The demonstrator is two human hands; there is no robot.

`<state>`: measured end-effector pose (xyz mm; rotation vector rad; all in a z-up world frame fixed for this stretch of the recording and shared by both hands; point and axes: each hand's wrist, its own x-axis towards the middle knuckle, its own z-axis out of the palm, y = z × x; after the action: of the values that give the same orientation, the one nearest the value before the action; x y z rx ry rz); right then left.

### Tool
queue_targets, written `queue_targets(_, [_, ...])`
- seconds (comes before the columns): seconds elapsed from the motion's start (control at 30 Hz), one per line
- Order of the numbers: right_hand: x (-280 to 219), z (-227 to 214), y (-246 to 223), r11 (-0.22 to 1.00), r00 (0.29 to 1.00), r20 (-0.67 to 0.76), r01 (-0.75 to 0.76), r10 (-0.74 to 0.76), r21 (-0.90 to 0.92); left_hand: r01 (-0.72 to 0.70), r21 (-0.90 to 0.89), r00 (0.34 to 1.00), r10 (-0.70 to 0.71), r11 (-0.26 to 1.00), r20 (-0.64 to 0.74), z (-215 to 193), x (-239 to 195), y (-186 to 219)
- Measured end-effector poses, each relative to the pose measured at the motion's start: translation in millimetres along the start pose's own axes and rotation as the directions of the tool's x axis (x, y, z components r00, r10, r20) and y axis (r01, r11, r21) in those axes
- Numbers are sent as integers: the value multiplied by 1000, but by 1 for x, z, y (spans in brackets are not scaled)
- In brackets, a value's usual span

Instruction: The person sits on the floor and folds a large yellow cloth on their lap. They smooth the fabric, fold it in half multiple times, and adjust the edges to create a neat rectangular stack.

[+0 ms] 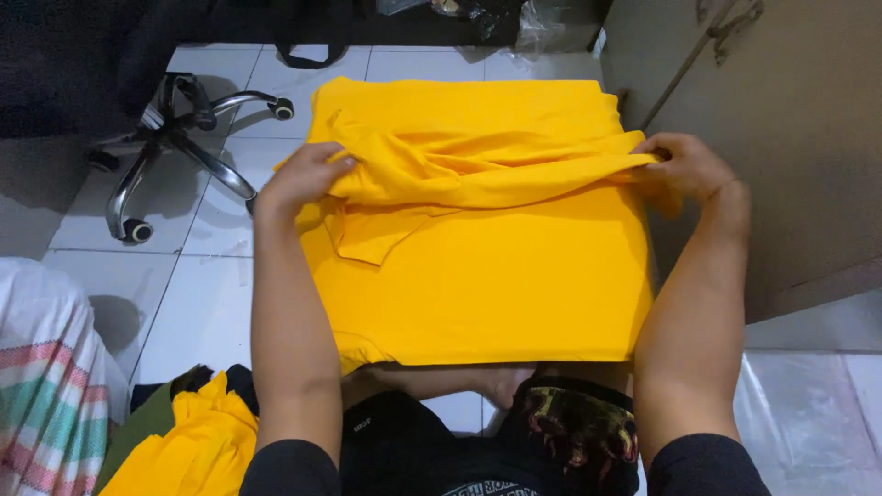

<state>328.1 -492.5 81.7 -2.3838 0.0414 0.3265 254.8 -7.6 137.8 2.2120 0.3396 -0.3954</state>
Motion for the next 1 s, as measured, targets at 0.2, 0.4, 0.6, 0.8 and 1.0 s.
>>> queue_targets(0.2, [96,-2,51,874,749,-558,59,-357,-481,52,-208,972,-97,977,-213,-19,-7,31])
queue_targets(0.4, [191,7,25,856,614,-658,510,-435,-90,-394,-648,877,57,652,-476,-25,97,27])
queue_targets(0.6, [107,81,-39,901,786,-439,375,-434,-219,-357,-234,906,273,904,-324,32,92,23])
queue_targets(0.8, [105,95,-35,748,668,-365,468,-648,-472,-506,580,597,745,638,-298,74,150,-51])
queue_targets(1.0, [108,136,-21,451,449,-169,650,-877,-612,-593,772,245,965,229,-98,101,140,-75])
